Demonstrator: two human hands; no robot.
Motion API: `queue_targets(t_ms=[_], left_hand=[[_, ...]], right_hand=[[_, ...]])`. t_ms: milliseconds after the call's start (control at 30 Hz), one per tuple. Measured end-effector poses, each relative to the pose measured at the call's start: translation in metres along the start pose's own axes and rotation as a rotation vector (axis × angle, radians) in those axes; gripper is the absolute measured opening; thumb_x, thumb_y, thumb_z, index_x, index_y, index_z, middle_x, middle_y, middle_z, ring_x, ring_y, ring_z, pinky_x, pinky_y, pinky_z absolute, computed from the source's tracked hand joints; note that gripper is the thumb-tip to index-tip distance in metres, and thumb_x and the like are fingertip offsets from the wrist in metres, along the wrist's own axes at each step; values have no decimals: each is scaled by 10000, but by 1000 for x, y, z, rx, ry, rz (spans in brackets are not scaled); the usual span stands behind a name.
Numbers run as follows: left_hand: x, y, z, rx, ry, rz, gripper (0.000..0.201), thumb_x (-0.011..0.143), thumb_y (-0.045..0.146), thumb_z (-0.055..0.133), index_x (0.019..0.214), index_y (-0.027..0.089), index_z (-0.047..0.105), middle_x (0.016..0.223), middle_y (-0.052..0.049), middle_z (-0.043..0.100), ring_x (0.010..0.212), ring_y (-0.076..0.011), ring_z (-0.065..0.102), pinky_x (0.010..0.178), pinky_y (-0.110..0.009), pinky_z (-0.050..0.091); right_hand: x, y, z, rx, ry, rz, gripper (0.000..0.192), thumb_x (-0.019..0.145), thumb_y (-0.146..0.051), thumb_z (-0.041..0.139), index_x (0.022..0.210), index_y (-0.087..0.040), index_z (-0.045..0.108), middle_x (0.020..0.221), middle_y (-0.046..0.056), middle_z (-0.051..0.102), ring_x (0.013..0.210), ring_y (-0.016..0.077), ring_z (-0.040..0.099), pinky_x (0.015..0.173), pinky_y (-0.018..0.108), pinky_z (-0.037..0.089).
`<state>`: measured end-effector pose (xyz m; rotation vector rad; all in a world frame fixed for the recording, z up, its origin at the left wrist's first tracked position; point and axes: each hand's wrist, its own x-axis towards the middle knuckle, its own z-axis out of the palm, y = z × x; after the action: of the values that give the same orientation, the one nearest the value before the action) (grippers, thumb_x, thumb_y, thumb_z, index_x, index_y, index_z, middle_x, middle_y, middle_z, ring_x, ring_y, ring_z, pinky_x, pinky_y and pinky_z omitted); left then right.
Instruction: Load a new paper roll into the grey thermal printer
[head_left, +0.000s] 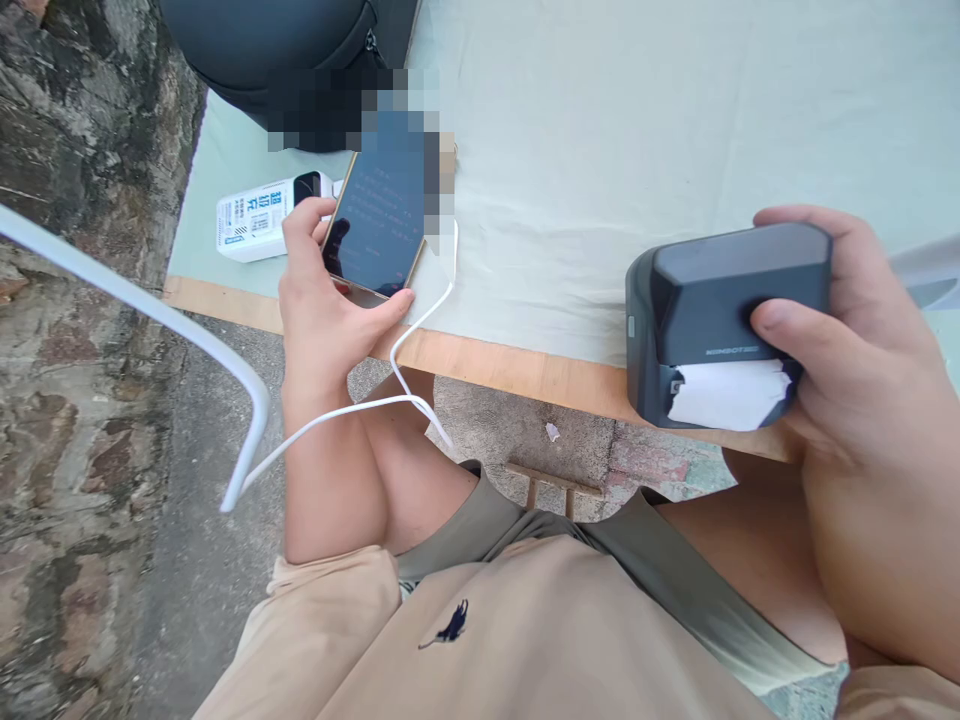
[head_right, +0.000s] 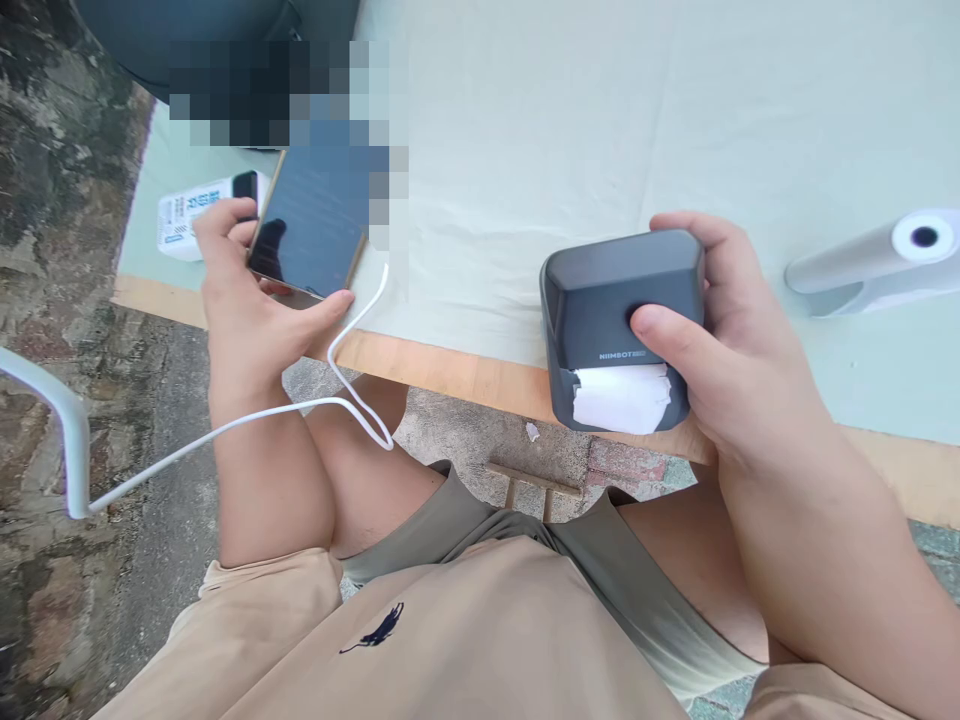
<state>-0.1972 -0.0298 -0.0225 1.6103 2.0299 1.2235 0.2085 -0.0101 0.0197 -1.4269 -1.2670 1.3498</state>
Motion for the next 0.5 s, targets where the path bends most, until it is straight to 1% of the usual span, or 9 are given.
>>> queue_targets(t_ms=[67,133,233,300,367,433,500], left_hand=[[1,-8,2,-15,29,32,1084,395,168,1041,1356,404,600,1227,-19,716,998,-303,725,872,-470,620],[2,-16,2,-17,22,81,1134,377,191,1051,1380,405,569,1218,-20,702,1036,-314,730,885,-475,625],[3,-22,2,-17,-34,104,1152,435,273,1066,1431,413,505,1228,-25,668,1143,-336,730,949,-493,622],[2,-20,2,-1,-63,73,1131,495,317,1056,1457,406,468,1233,-32,651,1185,-343,721,983,-507,609],[1,-13,1,11,-57,33,1100,501,300,1046,1441,389,481,1237,-42,652,1179,-348,709,994,-520,602],[-1,-3,1,-1,-28,0,1012,474,244,1044,1352,373,557,1236,-48,664,1154,-349,694,1000,-531,604],[-1,6,0,-42,-11,-24,869,459,190,1045,1209,367,644,1221,-46,676,1147,-350,676,1009,-528,610]], right_hand=[[0,0,0,-10,-12,-7,816,564,-767,978,1271,-431,746,1083,35,644,811,110,614,562,229,545],[0,0,-1,-30,-28,-18,818,592,-783,958,1292,-428,730,1093,41,645,820,121,623,567,245,552],[-1,0,-1,-45,-42,-20,828,607,-798,942,1313,-431,713,1102,43,645,828,130,627,578,263,560],[0,0,-1,-41,-32,-12,834,592,-797,949,1305,-434,714,1109,41,646,834,129,629,583,260,561],[0,0,0,-39,-23,-10,837,583,-797,953,1298,-430,717,1113,39,646,834,127,629,581,253,560],[0,0,0,-38,-20,-12,838,587,-786,957,1302,-421,715,1109,39,647,829,126,628,576,250,557],[0,1,0,-36,-30,-18,837,604,-774,955,1315,-408,708,1095,42,649,818,129,628,566,254,553]])
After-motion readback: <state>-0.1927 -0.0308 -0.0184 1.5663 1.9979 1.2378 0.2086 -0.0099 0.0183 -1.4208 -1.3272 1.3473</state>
